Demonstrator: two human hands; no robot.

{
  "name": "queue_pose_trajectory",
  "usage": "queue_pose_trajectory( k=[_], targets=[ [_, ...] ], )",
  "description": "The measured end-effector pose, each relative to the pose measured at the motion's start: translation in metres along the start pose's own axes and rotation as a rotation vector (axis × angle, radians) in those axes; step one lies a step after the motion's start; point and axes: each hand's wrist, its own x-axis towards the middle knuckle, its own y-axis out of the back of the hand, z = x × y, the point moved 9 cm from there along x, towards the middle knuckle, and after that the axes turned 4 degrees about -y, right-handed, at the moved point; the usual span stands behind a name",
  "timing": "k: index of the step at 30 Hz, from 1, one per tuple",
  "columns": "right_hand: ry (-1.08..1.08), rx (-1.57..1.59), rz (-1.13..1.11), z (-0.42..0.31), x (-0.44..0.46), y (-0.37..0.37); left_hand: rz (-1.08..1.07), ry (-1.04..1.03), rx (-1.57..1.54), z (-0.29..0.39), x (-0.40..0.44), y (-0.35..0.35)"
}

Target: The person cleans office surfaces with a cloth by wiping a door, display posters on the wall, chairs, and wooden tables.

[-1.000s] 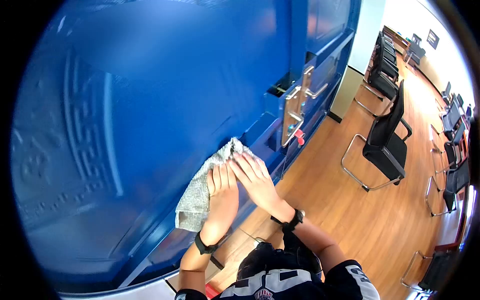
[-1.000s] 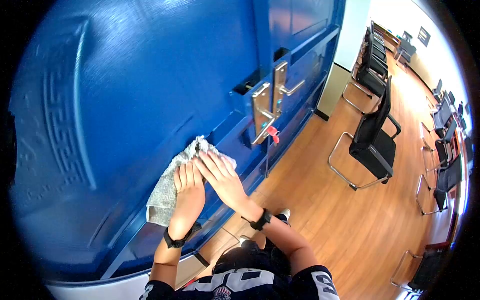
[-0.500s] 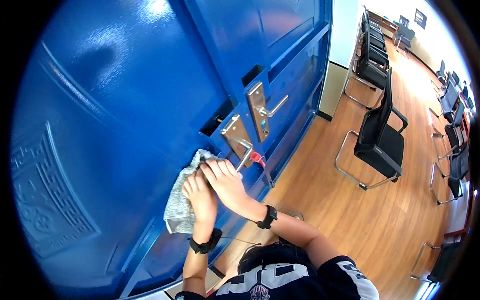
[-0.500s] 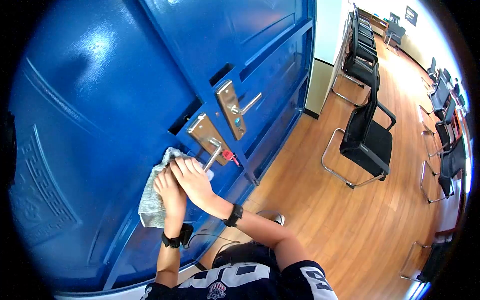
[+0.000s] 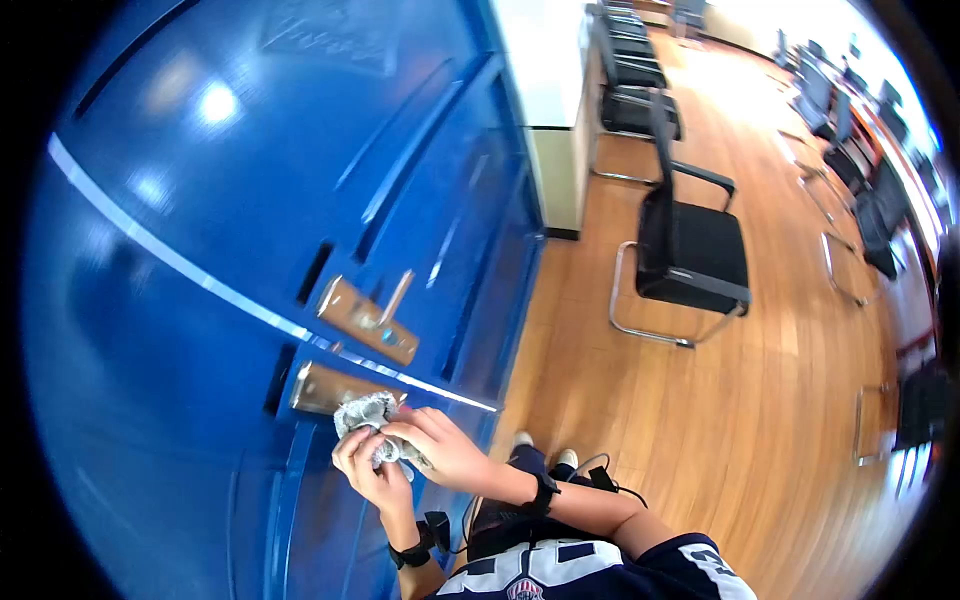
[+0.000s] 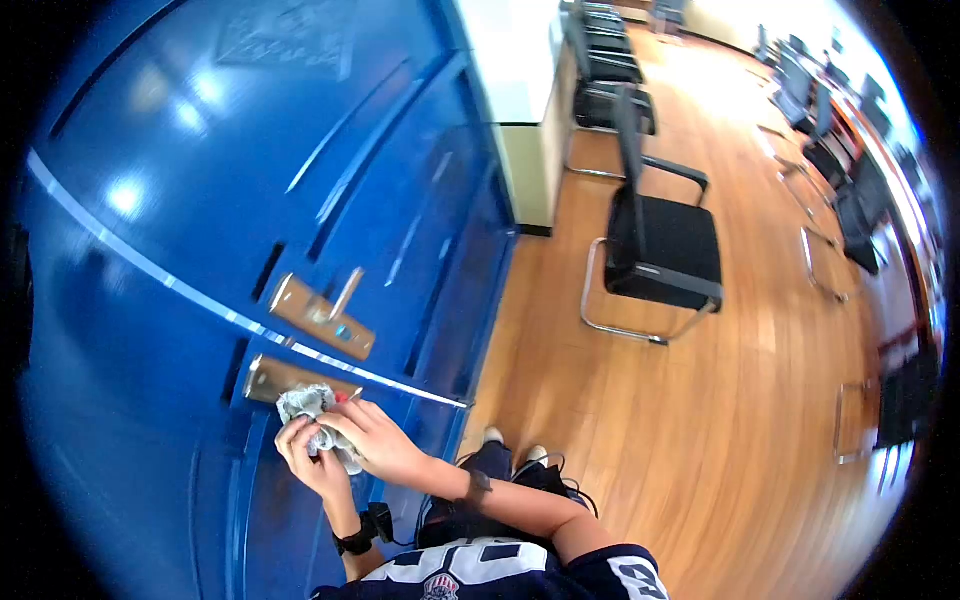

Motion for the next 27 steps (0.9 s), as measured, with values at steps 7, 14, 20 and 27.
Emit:
queue_pose_trajectory(
  k=[7,14,20,27],
  targets=[
    [-0.159,-0.267,0.151,0.074,0.001,0.143,-0.398,-0.125,-0.336,0.051,0.037,-0.168],
    [-0.146,-0.455,0.299,0.138,0.049,0.248,-0.628,0.143,-0.594,0.056,0.062,-0.334],
    [-0.225,-0.630,0.605,0.187,0.083,0.365,-0.828,0.023,-0.820,0.123,0.100,-0.484],
    [-0.547,-0.665,0.967,0.261,0.024,0.477,-0.714,-0.006,-1.069,0.251,0.089,-0.631]
  ],
)
